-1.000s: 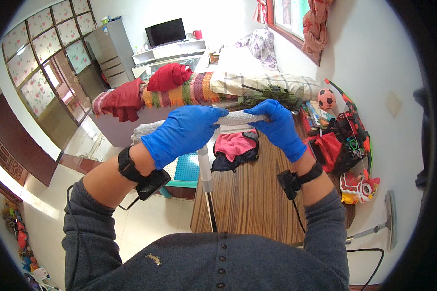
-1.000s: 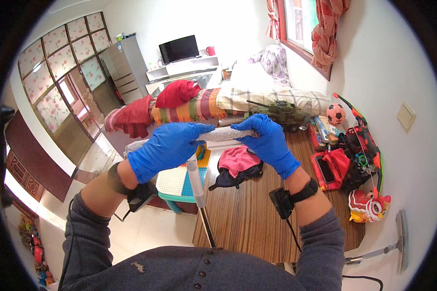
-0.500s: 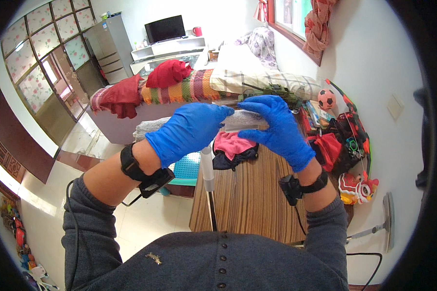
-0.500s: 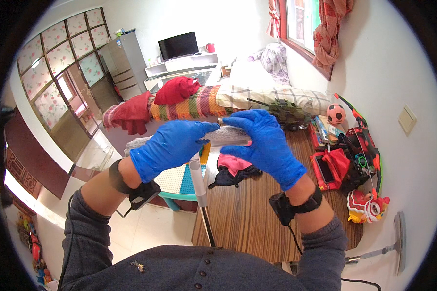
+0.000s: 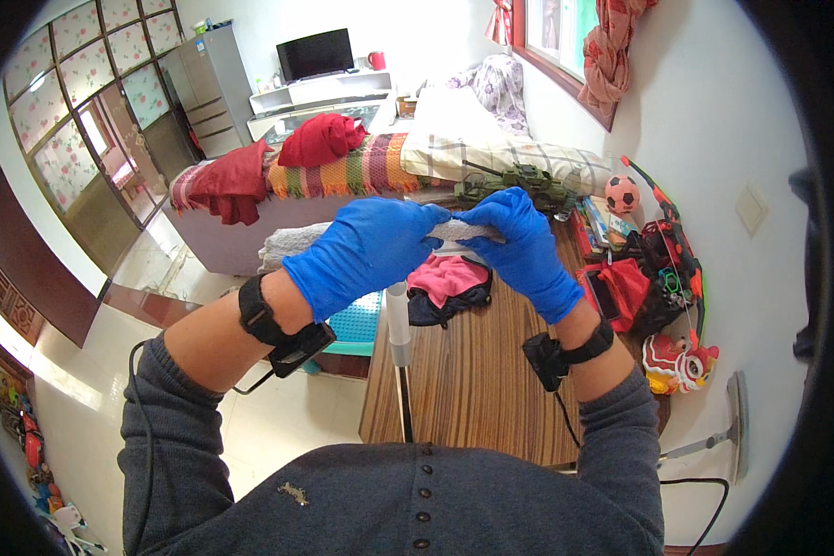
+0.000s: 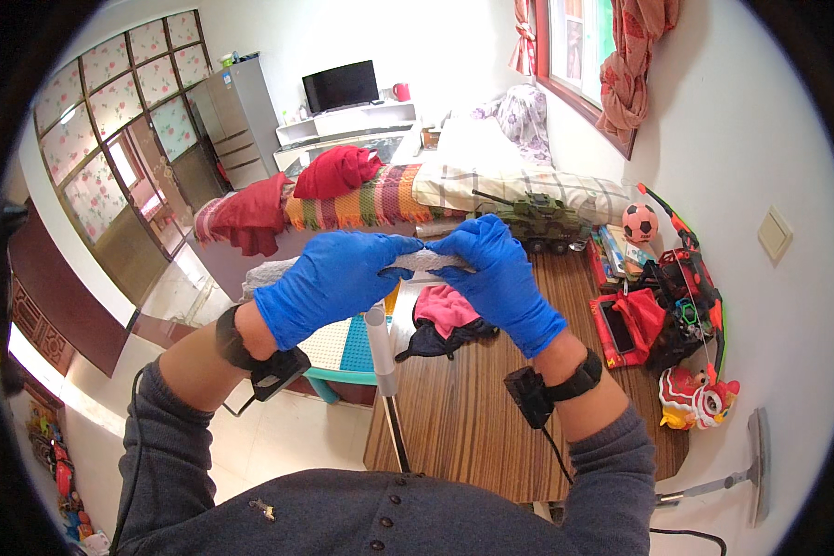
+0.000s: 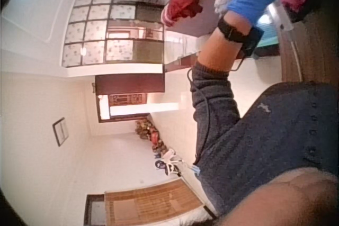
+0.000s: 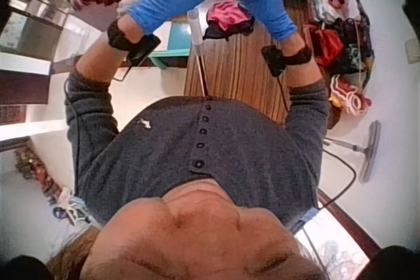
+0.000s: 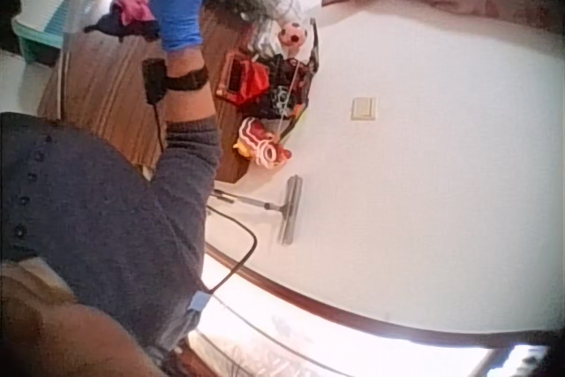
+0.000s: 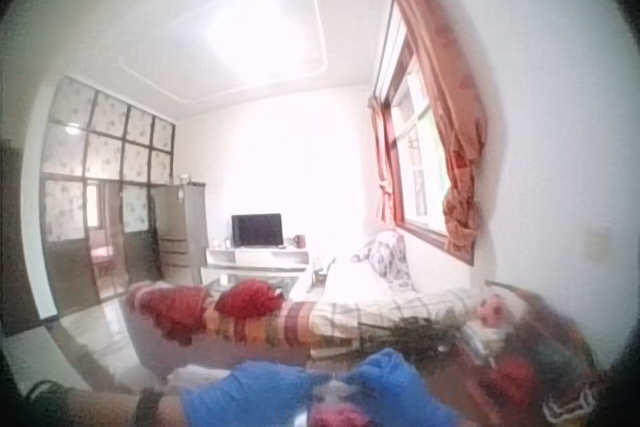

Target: The person gathers cloths, folds a white cloth, and attaches it to a mop head by threading it through slots and securing it with clips. The person then adjusts the cloth to ensure it is properly fitted.

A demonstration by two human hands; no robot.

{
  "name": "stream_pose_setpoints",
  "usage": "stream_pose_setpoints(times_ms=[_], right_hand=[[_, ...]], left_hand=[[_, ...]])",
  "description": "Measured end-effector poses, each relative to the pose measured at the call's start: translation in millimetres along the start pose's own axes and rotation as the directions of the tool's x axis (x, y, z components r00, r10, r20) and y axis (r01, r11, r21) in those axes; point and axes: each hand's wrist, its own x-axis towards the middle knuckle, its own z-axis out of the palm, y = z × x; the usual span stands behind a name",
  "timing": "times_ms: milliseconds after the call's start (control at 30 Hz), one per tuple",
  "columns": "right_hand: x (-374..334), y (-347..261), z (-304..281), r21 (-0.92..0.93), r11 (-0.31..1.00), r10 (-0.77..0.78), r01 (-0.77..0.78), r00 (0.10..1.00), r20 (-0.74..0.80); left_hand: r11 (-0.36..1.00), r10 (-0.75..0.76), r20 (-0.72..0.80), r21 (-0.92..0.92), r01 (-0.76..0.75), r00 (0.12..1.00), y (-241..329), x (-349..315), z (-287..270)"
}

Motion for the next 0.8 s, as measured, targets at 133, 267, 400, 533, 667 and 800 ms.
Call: stream_pose_setpoints(times_ms=[133, 267, 400, 533, 667, 800], right_hand=[[-3, 9, -12, 0.136, 0.989, 0.051, -0.062, 0.996, 0.079], [-8, 19, -28, 0.319, 0.941, 0.056, -0.110, 0.983, 0.173], [-15, 23, -30, 0.623, 0.669, 0.278, -0.405, 0.914, 0.296], [-19, 22, -27, 0.694, 0.557, 0.365, -0.456, 0.885, 0.288], [-25, 12, -30, 0.639, 0.697, 0.292, -0.324, 0.943, 0.160], [-27, 9, -33, 0.530, 0.771, 0.351, -0.353, 0.930, 0.108]], left_hand=[[0.999, 0.000, -0.014, -0.033, 0.000, 1.000, 0, -1, 2], [0.999, 0.038, -0.049, -0.006, -0.038, 0.998, -3, -4, 3], [0.999, 0.041, -0.037, -0.025, -0.042, 0.998, -7, -3, 4], [0.999, 0.048, -0.028, -0.024, -0.048, 0.998, -7, -2, 4], [1.000, 0.028, -0.010, 0.000, -0.028, 1.000, -5, -3, 3], [0.999, 0.028, 0.002, -0.041, -0.028, 1.000, -6, -2, 3]])
